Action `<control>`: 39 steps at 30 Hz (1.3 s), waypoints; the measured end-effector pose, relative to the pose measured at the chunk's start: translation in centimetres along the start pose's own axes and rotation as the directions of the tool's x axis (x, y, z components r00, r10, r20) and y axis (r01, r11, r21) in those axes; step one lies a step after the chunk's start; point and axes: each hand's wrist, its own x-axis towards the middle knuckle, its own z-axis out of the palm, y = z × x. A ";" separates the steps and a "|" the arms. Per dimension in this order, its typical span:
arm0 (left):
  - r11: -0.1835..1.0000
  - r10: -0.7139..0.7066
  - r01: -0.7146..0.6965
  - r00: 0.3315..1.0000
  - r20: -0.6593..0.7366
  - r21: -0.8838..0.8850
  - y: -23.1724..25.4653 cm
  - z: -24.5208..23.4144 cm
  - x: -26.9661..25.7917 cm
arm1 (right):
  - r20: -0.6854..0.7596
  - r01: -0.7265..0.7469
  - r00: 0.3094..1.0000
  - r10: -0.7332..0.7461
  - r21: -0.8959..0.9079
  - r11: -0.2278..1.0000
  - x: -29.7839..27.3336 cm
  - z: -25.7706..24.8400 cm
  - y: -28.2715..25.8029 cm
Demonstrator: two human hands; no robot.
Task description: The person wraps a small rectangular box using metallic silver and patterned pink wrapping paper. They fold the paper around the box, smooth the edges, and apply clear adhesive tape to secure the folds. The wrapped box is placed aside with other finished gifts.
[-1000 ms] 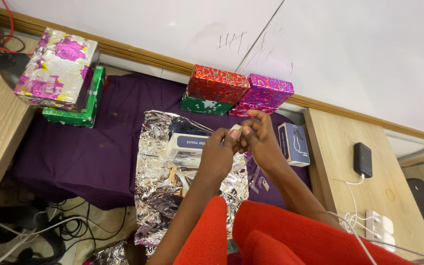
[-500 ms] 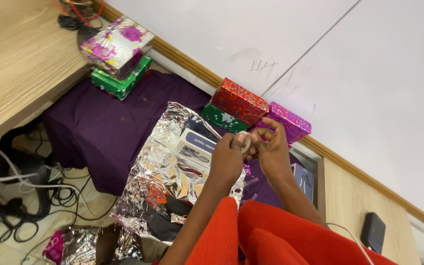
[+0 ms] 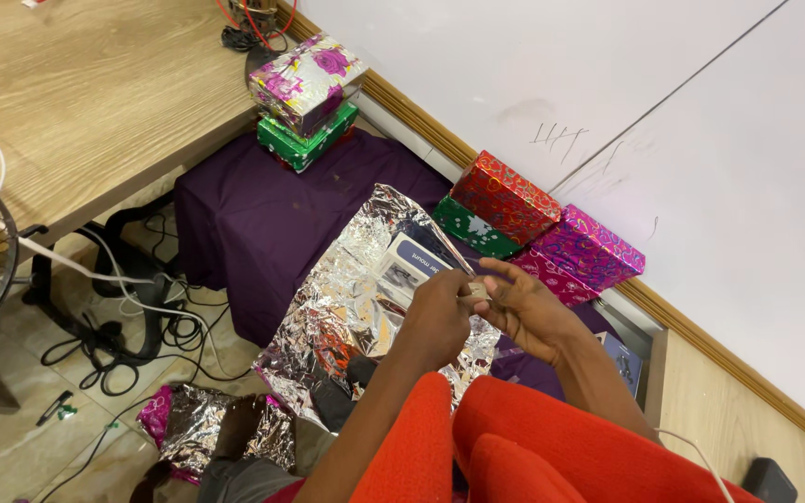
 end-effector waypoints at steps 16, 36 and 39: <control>0.975 0.200 -0.155 0.922 0.331 -0.157 -0.2 1.6 7.9 | -0.291 0.173 0.950 -0.111 0.195 0.965 -1.1 -3.0 -1.0; 0.921 0.374 -0.336 0.631 0.680 -0.195 -0.5 -4.8 9.7 | -0.349 0.079 0.934 0.075 0.407 0.910 -2.8 2.5 0.0; 0.870 0.430 -0.464 0.553 0.713 -0.165 -0.3 -5.8 9.8 | -0.431 0.030 0.894 0.125 0.334 0.942 -2.8 3.0 0.9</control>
